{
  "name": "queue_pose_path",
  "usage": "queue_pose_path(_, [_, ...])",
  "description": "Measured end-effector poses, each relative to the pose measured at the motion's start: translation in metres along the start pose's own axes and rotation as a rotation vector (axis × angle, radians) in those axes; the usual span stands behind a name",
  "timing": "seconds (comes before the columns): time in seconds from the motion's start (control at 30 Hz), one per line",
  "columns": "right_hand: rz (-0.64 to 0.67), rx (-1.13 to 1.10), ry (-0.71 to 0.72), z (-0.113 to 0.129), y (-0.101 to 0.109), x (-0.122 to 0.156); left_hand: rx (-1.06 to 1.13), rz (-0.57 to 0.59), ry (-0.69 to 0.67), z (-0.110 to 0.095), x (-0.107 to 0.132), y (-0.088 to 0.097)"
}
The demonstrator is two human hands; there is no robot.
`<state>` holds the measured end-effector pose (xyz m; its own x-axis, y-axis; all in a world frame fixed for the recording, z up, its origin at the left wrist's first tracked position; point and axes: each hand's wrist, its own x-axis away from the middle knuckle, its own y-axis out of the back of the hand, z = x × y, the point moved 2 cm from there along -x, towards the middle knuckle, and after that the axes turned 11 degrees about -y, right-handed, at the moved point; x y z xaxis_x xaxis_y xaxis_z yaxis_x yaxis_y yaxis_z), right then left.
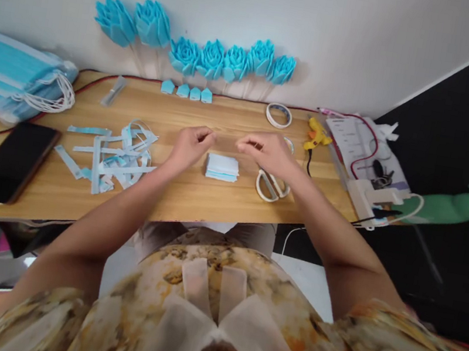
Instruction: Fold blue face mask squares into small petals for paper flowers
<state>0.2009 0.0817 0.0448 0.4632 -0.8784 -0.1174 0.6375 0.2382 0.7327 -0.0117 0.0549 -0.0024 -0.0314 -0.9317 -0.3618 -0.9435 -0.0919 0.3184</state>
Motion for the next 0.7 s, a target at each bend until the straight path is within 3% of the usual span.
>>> queue_pose_path(0.1, [0.04, 0.083, 0.066, 0.001, -0.009, 0.03, 0.049, 0.056, -0.006, -0.001, 0.003, -0.005])
queue_pose_path(0.23, [0.028, 0.211, 0.081, -0.009, -0.027, 0.041, 0.108, 0.153, 0.002, 0.0, 0.006, -0.011])
queue_pose_path(0.47, [0.1, 0.341, 0.062, -0.014, -0.047, 0.053, -0.107, 0.46, -0.138, -0.002, 0.012, -0.012])
queue_pose_path(0.7, [0.026, 0.216, 0.089, -0.023, -0.051, 0.059, -0.14, 0.422, -0.068, 0.003, 0.01, -0.01])
